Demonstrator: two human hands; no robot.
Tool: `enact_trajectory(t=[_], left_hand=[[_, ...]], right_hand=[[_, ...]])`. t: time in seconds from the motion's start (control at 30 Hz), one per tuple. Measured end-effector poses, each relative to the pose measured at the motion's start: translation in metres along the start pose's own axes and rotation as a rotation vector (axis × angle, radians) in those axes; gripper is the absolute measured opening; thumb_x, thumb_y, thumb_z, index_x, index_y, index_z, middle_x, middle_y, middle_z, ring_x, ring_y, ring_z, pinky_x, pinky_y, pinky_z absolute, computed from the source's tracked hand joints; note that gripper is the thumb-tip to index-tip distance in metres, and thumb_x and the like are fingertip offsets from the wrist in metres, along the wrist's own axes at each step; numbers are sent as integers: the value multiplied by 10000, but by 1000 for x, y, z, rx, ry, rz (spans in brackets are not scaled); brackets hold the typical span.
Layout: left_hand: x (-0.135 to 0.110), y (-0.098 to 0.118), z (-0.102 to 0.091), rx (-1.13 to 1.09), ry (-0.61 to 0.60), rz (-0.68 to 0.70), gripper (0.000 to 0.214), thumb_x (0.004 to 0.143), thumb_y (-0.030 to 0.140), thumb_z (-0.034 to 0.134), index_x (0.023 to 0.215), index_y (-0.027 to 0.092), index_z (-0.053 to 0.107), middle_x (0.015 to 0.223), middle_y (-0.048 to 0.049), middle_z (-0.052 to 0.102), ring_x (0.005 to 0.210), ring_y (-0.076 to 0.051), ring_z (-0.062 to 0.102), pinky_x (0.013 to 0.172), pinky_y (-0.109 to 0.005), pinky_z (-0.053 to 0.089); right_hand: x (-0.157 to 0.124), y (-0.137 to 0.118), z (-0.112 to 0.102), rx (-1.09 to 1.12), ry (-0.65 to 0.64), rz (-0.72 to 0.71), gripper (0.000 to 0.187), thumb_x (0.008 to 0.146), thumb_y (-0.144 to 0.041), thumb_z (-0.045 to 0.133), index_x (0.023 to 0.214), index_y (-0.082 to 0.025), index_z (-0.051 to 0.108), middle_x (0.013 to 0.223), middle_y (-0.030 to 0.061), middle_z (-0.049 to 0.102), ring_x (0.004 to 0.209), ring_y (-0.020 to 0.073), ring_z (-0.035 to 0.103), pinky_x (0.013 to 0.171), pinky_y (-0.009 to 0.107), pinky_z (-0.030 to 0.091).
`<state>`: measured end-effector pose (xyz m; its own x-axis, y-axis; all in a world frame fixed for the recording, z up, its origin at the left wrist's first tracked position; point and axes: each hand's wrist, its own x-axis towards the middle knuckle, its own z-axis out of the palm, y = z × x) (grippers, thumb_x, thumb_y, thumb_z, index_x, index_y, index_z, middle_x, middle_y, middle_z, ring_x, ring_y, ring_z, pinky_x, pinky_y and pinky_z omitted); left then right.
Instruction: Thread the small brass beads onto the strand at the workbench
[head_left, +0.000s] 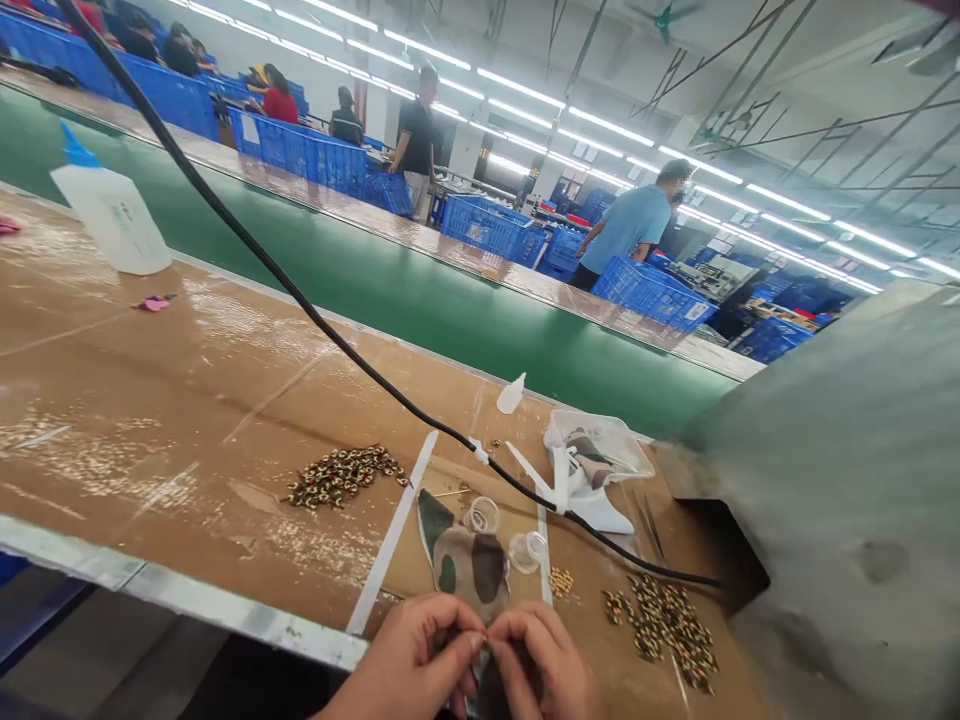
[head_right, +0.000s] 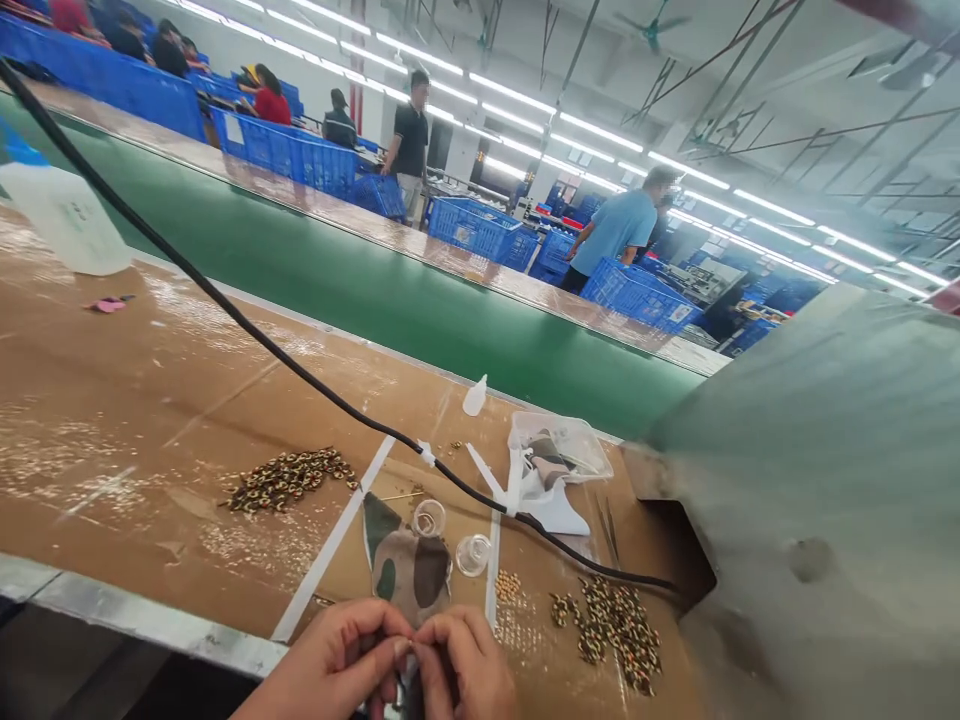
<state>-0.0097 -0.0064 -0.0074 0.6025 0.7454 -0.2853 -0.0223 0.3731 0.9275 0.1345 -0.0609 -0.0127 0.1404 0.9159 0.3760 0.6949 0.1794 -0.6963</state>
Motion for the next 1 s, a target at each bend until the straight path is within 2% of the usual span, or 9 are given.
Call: enact_trajectory(t=[0.2, 0.4, 0.67, 0.87, 1.0], left_hand=[[1, 6, 0, -46, -10, -4, 249, 752, 372, 613, 707, 127, 606, 523, 37, 541, 470, -104, 491, 480, -242, 449], [0, 10, 2, -75, 2, -15, 275, 729, 400, 630, 687, 129, 602, 514, 35, 539, 466, -107, 492, 463, -242, 454], [-2, 9, 4, -58, 66, -9, 271, 726, 400, 625, 724, 129, 617, 535, 39, 535, 454, -107, 494, 457, -241, 446], [-4, 14, 9, -30, 154, 19, 323, 734, 444, 613, 769, 125, 650, 484, 45, 527, 420, -102, 473, 446, -222, 399], [-3, 13, 7, -63, 141, 21, 356, 730, 472, 618, 752, 119, 656, 501, 29, 556, 438, -105, 485, 467, -221, 393]], right_hand=[[1, 4, 1, 152, -34, 47, 225, 886, -351, 483, 733, -223, 587, 680, -13, 547, 589, 104, 522, 540, 186, 382], [3, 4, 1, 210, -39, 69, 199, 879, -331, 495, 738, -224, 586, 690, -18, 551, 611, 103, 525, 559, 179, 389], [2, 3, 1, 53, -5, -35, 204, 914, -315, 450, 789, -239, 593, 746, -5, 571, 656, 107, 572, 612, 183, 421], [3, 1, 6, 35, 63, -28, 157, 905, -285, 468, 810, -242, 586, 758, -8, 591, 665, 104, 591, 612, 173, 438], [3, 0, 8, 10, 68, -52, 178, 914, -279, 449, 807, -235, 585, 747, -3, 589, 656, 110, 597, 609, 182, 450]])
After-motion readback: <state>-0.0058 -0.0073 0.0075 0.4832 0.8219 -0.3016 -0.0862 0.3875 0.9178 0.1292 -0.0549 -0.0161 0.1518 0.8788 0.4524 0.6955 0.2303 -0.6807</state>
